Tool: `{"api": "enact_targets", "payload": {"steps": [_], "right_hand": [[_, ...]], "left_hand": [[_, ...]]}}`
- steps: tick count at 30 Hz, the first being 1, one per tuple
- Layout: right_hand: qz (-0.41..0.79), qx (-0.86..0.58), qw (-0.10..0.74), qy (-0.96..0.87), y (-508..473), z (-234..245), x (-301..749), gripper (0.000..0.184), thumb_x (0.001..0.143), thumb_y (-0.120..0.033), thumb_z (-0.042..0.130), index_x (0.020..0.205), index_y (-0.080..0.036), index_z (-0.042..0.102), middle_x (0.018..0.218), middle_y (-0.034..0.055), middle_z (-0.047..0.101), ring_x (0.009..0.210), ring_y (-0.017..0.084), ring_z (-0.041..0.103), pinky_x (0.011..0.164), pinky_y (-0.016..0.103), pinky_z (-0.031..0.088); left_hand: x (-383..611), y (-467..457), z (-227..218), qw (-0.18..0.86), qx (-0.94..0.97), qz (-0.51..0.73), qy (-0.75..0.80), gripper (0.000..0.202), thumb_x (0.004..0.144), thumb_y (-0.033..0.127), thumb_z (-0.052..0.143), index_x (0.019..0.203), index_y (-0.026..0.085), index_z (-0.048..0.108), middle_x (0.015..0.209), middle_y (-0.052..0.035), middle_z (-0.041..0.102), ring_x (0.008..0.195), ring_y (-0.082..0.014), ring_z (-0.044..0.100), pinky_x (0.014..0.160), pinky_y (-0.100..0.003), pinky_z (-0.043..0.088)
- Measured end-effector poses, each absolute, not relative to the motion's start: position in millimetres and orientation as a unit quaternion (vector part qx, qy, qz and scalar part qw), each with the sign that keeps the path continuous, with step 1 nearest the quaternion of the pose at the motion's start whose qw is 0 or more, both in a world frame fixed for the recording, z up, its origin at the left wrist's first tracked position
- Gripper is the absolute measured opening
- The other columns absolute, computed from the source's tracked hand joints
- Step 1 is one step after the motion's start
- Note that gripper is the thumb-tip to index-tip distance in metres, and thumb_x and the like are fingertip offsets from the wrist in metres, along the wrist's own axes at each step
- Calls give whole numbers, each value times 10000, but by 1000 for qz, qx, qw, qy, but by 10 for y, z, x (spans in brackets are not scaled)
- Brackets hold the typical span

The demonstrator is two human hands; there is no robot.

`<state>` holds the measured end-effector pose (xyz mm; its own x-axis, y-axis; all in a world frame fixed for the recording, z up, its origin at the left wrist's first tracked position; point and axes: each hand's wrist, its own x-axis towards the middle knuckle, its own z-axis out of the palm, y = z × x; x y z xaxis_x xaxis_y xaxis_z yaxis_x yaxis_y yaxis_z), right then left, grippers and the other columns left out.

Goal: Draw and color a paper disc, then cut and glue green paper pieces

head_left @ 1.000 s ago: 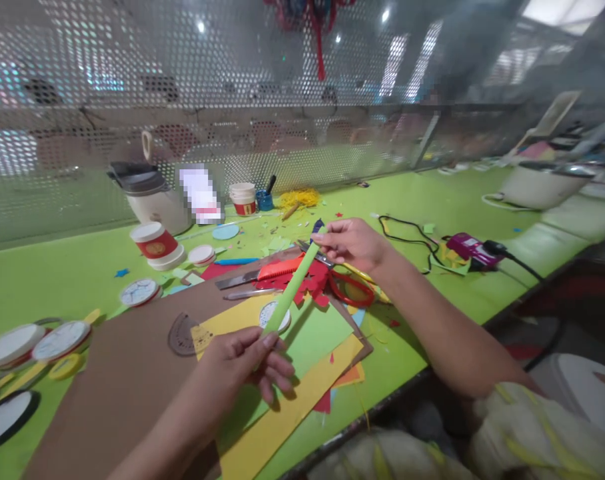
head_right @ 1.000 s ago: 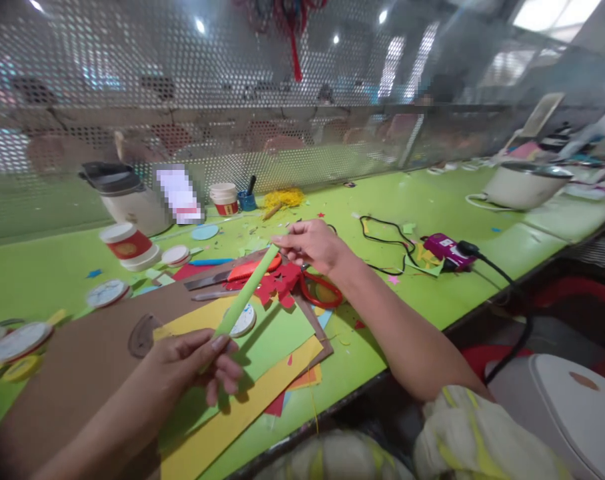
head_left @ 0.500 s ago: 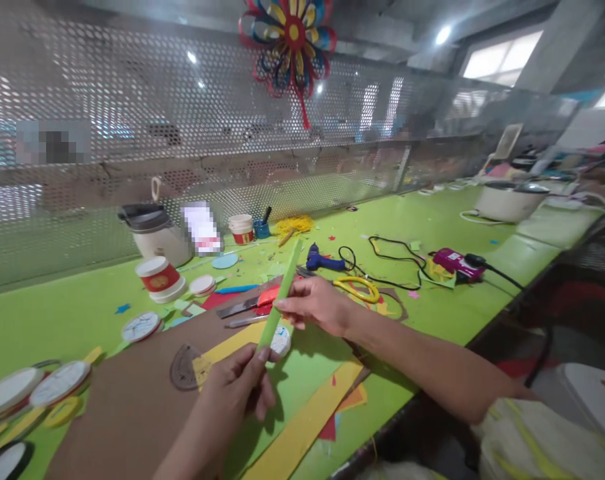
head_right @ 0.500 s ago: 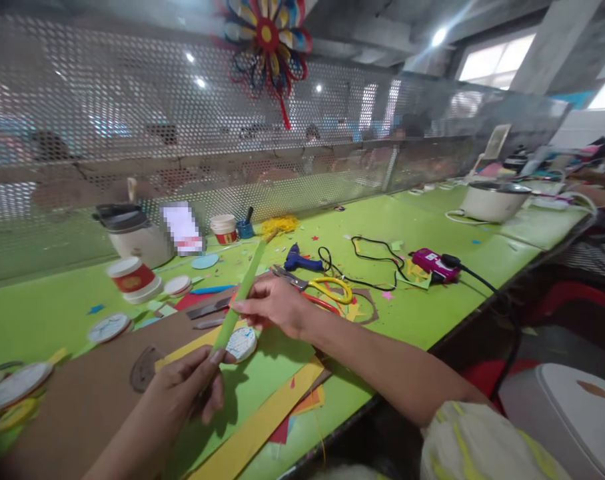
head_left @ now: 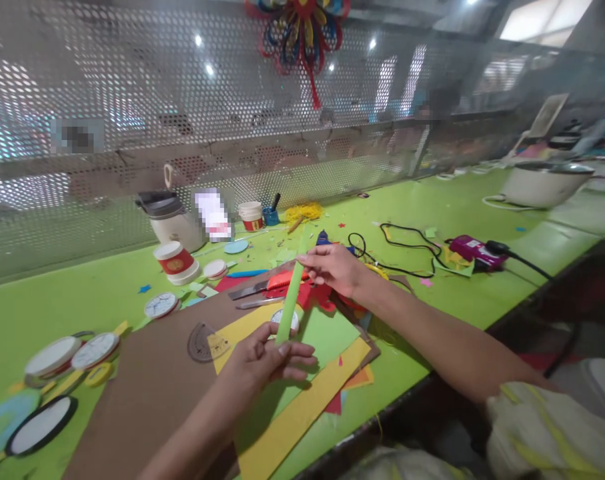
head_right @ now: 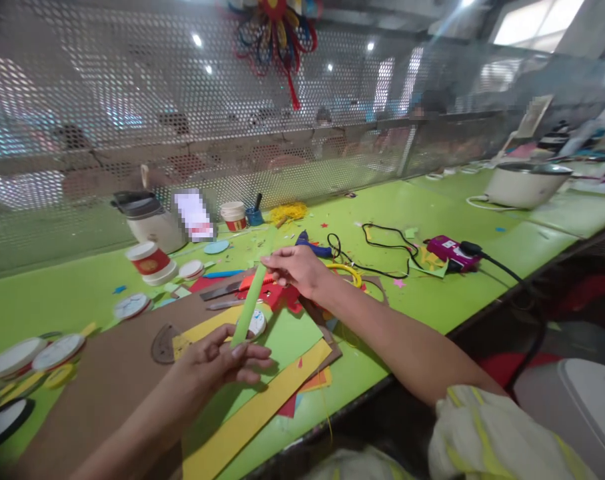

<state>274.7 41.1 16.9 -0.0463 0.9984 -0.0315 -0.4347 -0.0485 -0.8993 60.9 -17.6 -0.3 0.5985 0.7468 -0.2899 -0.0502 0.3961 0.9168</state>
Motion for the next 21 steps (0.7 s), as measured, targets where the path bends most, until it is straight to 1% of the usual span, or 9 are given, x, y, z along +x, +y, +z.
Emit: {"api": "enact_targets", "payload": {"steps": [3,8,13,16,19,21], "right_hand": [[612,-381,584,-373,443,155,2777,268,564,-222,892,620,-109,656,522,-16,603,438,55,501,362,166,344],[587,-380,618,-360,518,188,2907,244,591,-222,871,627,-122,651,542,-14,609,461,59,514,377,167,357],[547,-381,653,-359,569,266,3085,278,585,-238,879,612,-137,621,543,-16,594,463,64,502,388,186,355],[527,-384,666,-363,577,289,3142,289,587,-248,879,610,-144,609,542,-18,591,461,67,502,392,193,356],[517,-384,668,-371,565,304,3157,301,574,-273,881,612,-145,611,542,-15,600,457,68,509,400,194,381],[516,-382,664,-382,543,318,3146,309,563,-301,882,626,-144,623,557,-7,623,466,74,531,415,196,413]], "left_hand": [[615,-198,-1,764,476,262,348,395,778,353,785,939,166,476,1003,-173,761,917,-283,738,803,-413,600],[621,-212,22,776,463,243,352,398,781,324,782,928,176,443,973,-198,761,883,-306,746,728,-399,610],[605,-182,5,772,455,240,374,343,745,272,798,886,166,503,892,-186,770,804,-312,753,647,-381,606],[578,-130,13,758,455,254,393,343,707,327,822,836,160,551,837,-168,774,780,-315,747,617,-377,595],[510,-56,68,699,476,313,431,312,712,382,813,783,149,617,778,-127,775,735,-257,730,588,-307,566],[437,13,111,642,488,372,458,224,766,348,774,784,151,671,786,-82,777,686,-192,697,611,-269,555]]}}
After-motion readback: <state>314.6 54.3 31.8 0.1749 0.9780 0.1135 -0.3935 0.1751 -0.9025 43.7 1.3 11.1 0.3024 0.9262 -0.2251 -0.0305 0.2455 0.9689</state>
